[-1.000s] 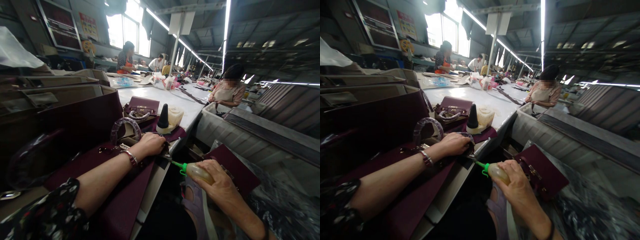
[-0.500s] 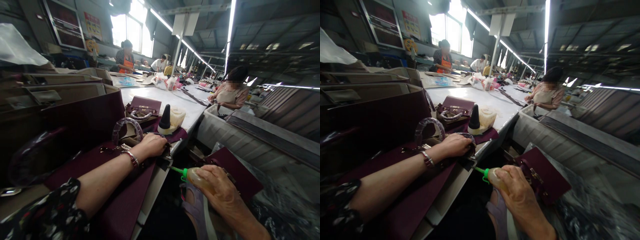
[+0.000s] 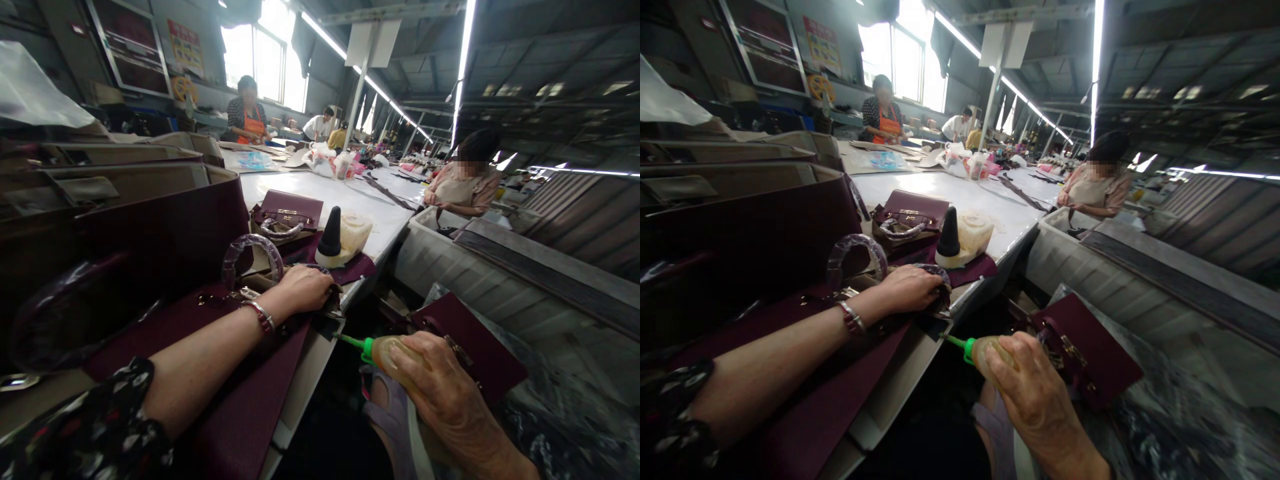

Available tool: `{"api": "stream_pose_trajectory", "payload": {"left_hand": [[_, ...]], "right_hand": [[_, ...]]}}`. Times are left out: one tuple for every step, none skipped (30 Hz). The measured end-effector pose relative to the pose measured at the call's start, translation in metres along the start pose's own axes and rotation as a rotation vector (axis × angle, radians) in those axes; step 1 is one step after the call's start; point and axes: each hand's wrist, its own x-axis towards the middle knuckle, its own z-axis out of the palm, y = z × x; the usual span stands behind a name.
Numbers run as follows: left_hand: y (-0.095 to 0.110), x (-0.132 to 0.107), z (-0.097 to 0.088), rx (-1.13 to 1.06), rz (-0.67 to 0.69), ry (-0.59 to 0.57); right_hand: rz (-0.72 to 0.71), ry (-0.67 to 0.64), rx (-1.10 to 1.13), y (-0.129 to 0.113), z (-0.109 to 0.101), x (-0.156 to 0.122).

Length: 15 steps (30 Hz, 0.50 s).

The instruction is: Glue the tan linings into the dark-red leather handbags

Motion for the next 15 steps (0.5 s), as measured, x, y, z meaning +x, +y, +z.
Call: {"api": "stream_pose_trajectory", "payload": {"left_hand": [[0.000, 0.000, 0.000, 0.000, -0.001, 0.002], [0.000, 0.000, 0.000, -0.001, -0.002, 0.002], [0.000, 0.000, 0.000, -0.001, -0.003, 0.003], [0.000, -0.001, 0.000, -0.001, -0.003, 0.003], [0.000, -0.001, -0.001, -0.001, -0.002, 0.003], [0.000, -0.001, -0.001, -0.001, -0.002, 0.004], [0.000, -0.001, -0.001, -0.002, -0.002, 0.005], [0.000, -0.001, -0.001, -0.002, -0.002, 0.006], [0.000, 0.000, -0.001, -0.002, -0.002, 0.007], [0.000, 0.000, -0.002, -0.002, -0.003, 0.008], [0.000, 0.000, -0.002, -0.002, -0.003, 0.010], [0.000, 0.000, -0.002, -0.001, -0.003, 0.010], [0.000, 0.000, -0.002, 0.001, -0.005, 0.012], [0.000, 0.001, -0.002, 0.002, -0.007, 0.012], [0.000, 0.001, -0.003, 0.004, -0.011, 0.013]], "right_hand": [[0.012, 0.003, 0.000, 0.001, 0.001, 0.000], [0.030, 0.007, -0.003, 0.002, 0.002, 0.000], [0.051, 0.011, -0.006, 0.003, 0.004, 0.000], [0.067, 0.013, -0.010, 0.004, 0.006, 0.000], [0.077, 0.015, -0.010, 0.005, 0.007, -0.001], [0.081, 0.011, -0.001, 0.004, 0.008, -0.002], [0.077, 0.001, 0.017, 0.002, 0.008, -0.004], [0.069, -0.011, 0.044, 0.000, 0.008, -0.006], [0.064, -0.026, 0.078, -0.003, 0.008, -0.008], [0.065, -0.044, 0.116, -0.006, 0.007, -0.011], [0.078, -0.059, 0.150, -0.009, 0.007, -0.013], [0.100, -0.068, 0.173, -0.011, 0.007, -0.015], [0.134, -0.065, 0.184, -0.011, 0.008, -0.016], [0.165, -0.056, 0.184, -0.010, 0.009, -0.017], [0.193, -0.039, 0.173, -0.008, 0.010, -0.016]]}}
